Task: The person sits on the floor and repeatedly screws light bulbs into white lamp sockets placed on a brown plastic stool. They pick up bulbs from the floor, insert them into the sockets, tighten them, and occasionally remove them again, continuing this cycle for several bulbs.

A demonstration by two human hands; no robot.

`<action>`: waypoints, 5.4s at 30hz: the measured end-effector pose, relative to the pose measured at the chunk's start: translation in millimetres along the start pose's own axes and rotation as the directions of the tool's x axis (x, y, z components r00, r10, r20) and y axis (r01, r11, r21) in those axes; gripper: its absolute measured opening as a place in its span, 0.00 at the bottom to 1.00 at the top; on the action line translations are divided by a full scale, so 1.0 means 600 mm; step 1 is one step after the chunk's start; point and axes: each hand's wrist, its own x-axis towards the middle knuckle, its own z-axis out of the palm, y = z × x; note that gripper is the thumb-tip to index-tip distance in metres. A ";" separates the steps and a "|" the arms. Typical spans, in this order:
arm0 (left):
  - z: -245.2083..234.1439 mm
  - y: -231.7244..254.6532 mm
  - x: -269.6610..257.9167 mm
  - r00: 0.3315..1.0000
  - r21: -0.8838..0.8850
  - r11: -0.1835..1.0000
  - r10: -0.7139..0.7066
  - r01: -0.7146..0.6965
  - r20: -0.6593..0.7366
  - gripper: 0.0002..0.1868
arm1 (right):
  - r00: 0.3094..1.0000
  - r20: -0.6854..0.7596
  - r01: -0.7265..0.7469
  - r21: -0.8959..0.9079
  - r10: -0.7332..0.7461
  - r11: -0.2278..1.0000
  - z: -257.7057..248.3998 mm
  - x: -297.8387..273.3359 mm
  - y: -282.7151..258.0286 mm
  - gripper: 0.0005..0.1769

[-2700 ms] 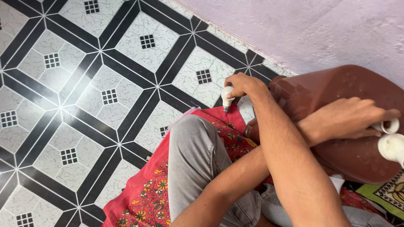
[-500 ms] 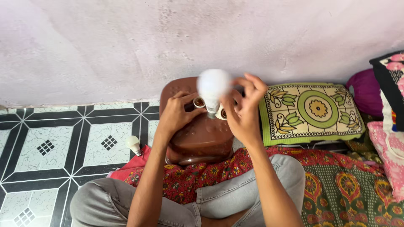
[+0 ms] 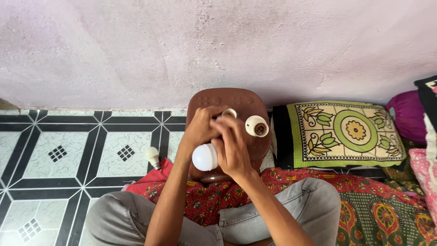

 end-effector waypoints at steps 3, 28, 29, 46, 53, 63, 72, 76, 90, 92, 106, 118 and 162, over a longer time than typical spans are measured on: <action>0.004 0.017 0.003 0.994 0.109 0.988 -0.108 0.109 -0.019 0.29 | 0.966 0.094 0.242 -0.010 -0.240 0.970 0.004 -0.040 0.004 0.24; 0.008 0.027 0.004 0.999 0.125 0.992 0.012 -0.006 -0.051 0.24 | 0.738 0.003 -0.650 -0.267 0.675 0.711 -0.069 -0.270 0.050 0.09; 0.008 0.030 0.004 0.999 0.118 0.993 0.001 0.004 -0.046 0.24 | 0.727 0.100 -0.647 -0.231 0.679 0.727 -0.074 -0.274 0.053 0.11; 0.006 0.028 0.005 0.999 0.129 0.992 -0.008 0.015 -0.048 0.27 | 0.717 0.512 -0.563 0.025 0.473 0.826 -0.095 -0.208 -0.028 0.39; 0.005 0.029 0.005 0.999 0.115 0.993 -0.007 0.012 -0.038 0.27 | 0.905 -0.208 -0.235 0.485 0.372 0.842 -0.168 -0.051 0.008 0.45; 0.000 0.042 0.007 0.999 0.118 0.993 -0.025 0.027 -0.021 0.26 | 0.934 -0.043 -0.326 0.308 0.355 0.894 -0.113 0.094 0.058 0.38; 0.000 0.038 0.007 0.998 0.121 0.990 -0.069 0.068 0.007 0.20 | 0.999 -0.015 0.037 -0.211 -0.042 0.977 -0.123 0.121 0.024 0.36; 0.000 0.039 0.006 1.000 0.089 0.996 -0.014 0.016 -0.015 0.20 | 0.996 0.088 0.039 -0.138 -0.027 0.990 -0.132 0.131 0.015 0.34; 0.000 0.031 0.007 1.000 0.091 0.996 -0.011 0.013 -0.025 0.18 | 0.938 0.196 -0.300 0.050 0.285 0.953 -0.136 0.164 -0.005 0.32; 0.001 0.032 0.007 0.999 0.076 0.997 -0.027 0.029 -0.029 0.18 | 0.936 0.187 -0.315 0.066 0.299 0.947 -0.132 0.162 -0.005 0.31; 0.005 0.035 0.003 0.998 0.097 0.993 -0.057 0.060 -0.033 0.22 | 0.978 0.048 -0.202 0.001 0.201 0.979 -0.133 0.140 0.006 0.33; 0.001 0.048 0.004 0.999 0.094 0.995 -0.024 0.028 -0.038 0.26 | 0.985 0.054 -0.135 -0.361 0.166 0.923 -0.153 0.156 -0.029 0.33; 0.091 0.110 -0.033 0.957 0.427 0.865 0.291 -0.264 0.003 0.38 | 0.471 -0.229 0.052 0.971 0.852 0.233 -0.164 -0.218 0.172 0.37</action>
